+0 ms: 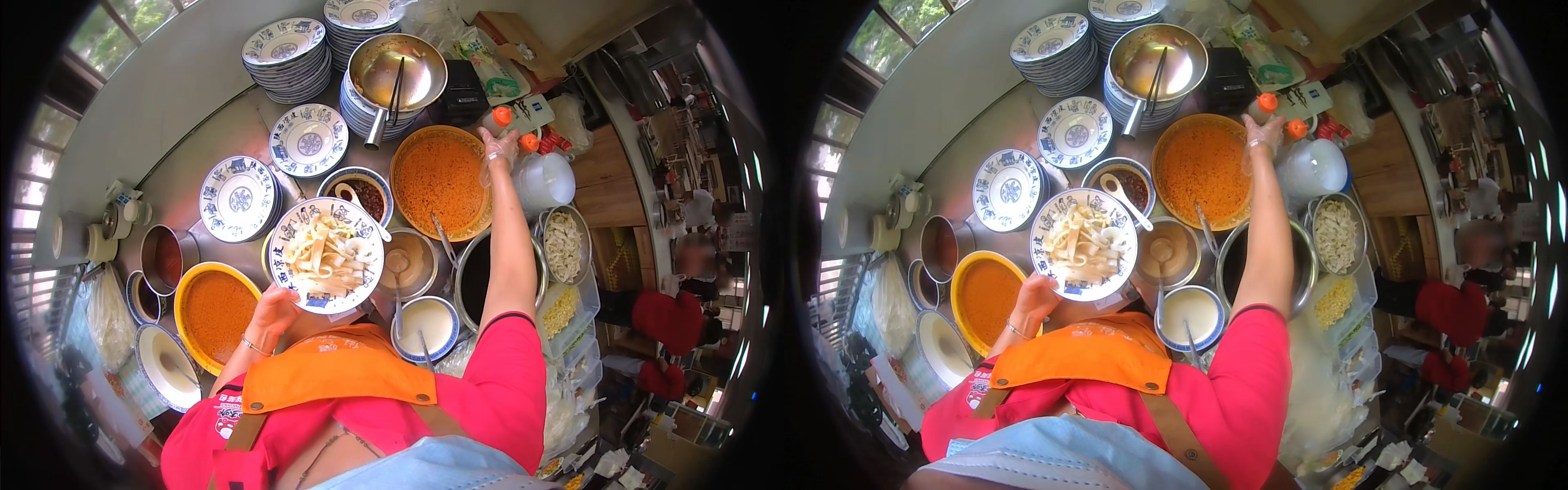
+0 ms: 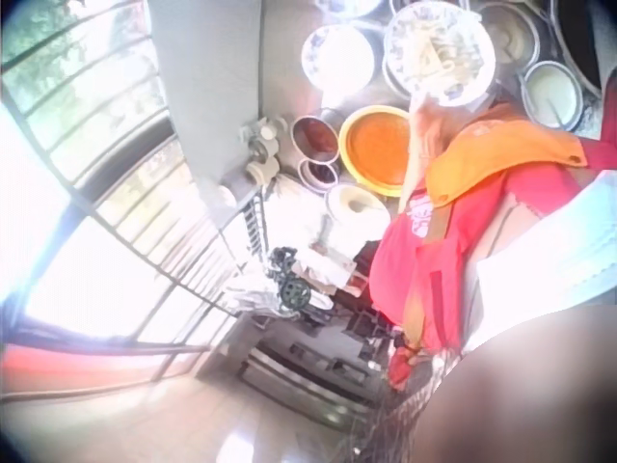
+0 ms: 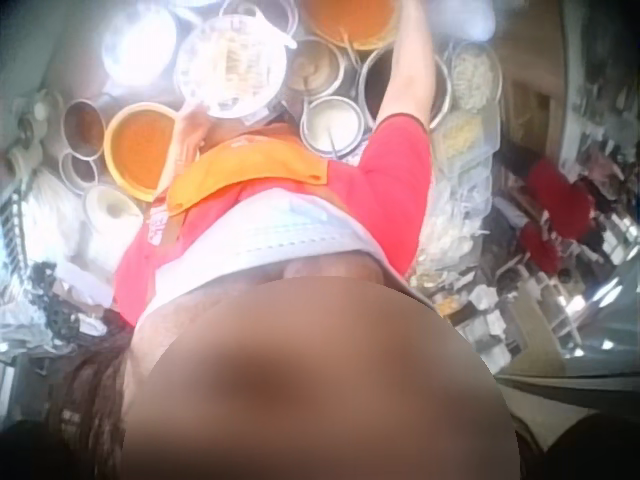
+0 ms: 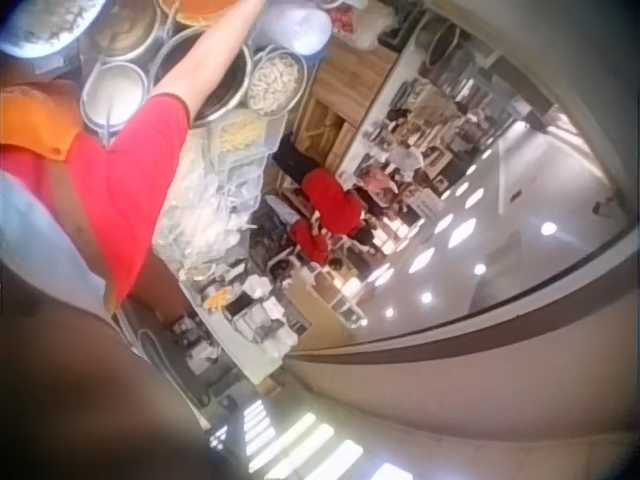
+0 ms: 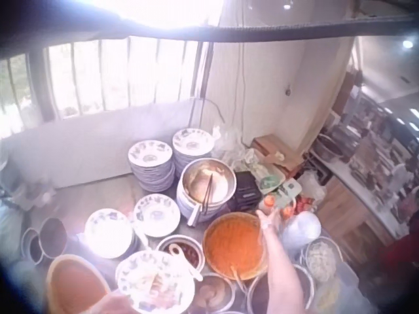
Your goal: The person assembles cold noodle dishes by placing noodles and bean sprouts into bowls, then adding sauces and seasonings from various containers. They use a spoon to drizzle dark and light sauces, sprinkle red powder, and add green vegetables before placing the finished bowls on the counter.
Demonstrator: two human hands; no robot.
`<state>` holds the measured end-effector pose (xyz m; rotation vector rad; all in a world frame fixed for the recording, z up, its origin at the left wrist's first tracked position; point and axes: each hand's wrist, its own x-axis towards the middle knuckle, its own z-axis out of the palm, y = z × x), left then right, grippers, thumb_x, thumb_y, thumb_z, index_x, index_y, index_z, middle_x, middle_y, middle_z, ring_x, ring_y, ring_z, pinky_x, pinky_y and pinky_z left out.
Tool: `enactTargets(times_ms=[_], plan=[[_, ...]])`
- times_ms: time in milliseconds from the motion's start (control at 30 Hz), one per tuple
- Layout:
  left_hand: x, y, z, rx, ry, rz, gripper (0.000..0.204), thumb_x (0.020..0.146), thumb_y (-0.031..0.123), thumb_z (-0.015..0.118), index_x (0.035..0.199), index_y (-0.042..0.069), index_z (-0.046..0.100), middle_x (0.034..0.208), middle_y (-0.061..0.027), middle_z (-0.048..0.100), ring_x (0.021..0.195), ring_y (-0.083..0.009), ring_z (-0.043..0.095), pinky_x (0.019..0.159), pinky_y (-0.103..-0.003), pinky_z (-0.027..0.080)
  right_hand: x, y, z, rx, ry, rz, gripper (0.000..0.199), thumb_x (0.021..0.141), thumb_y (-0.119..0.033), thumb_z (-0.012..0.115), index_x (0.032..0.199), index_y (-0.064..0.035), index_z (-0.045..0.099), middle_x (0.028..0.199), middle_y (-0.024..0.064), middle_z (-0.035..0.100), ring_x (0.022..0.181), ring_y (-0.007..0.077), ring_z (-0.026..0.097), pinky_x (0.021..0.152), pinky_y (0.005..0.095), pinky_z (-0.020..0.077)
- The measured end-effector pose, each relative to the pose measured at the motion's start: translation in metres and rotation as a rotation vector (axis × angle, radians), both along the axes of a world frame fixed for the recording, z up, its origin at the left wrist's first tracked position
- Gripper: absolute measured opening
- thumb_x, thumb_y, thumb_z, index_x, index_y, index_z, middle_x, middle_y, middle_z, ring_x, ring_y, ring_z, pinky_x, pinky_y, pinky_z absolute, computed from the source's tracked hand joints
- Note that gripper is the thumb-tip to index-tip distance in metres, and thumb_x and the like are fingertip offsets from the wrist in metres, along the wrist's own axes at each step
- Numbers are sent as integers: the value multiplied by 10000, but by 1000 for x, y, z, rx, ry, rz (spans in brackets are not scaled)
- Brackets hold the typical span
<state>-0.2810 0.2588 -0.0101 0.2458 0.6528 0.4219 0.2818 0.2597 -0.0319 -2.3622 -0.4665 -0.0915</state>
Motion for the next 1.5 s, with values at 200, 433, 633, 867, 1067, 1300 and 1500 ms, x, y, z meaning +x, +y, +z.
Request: enactTargets(times_ms=[200,433,633,867,1067,1300,1500], plan=[[10,10,-2,24,56,-12,690,659,-51,581,1338,-13,465,1289,-137,586,1176,-276,566,1004,-394,454,42,39,-21,44,-13,-67,685,676,-349,839,1193,-17,535,1110,231,654,1068,414,608,936,454,468],[37,35,-5,34,-20,-90,609,721,-48,584,1320,-10,477,1223,-132,621,1094,-246,616,932,-378,499,41,27,-5,112,-244,75,621,698,-321,810,1192,-59,539,1080,204,666,1019,412,621,907,478,481],[63,46,-10,104,-81,-138,523,777,-39,557,1291,-3,471,1155,-111,635,1010,-195,647,883,-360,534,-52,-6,100,-8,-825,753,564,736,-125,743,1257,-84,532,1150,138,602,1096,343,561,959,479,445],[97,42,5,105,-123,-184,440,803,-11,563,1237,11,498,1129,-106,636,975,-174,653,835,-315,554,-157,-42,194,-416,-1306,1150,456,770,-127,637,1221,-83,587,1091,75,593,1050,230,571,994,429,421],[103,25,25,84,-112,-169,436,812,-18,556,1242,21,492,1104,-90,637,932,-159,656,773,-293,569,-194,-56,216,-486,-1418,1152,410,784,-160,618,1186,-82,597,1042,56,591,1022,203,566,954,408,420],[93,21,21,111,-152,-176,460,810,-24,552,1263,15,481,1122,-96,634,951,-167,659,794,-296,573,-205,-88,219,-560,-1426,1122,408,770,-136,641,1172,-80,601,1013,55,597,996,193,572,932,408,414],[94,23,26,138,-165,-220,447,813,-15,555,1254,11,486,1125,-102,635,958,-173,661,807,-306,573,-200,-94,220,-510,-1315,997,453,749,-120,652,1197,-96,591,1044,55,605,993,192,578,924,405,419]])
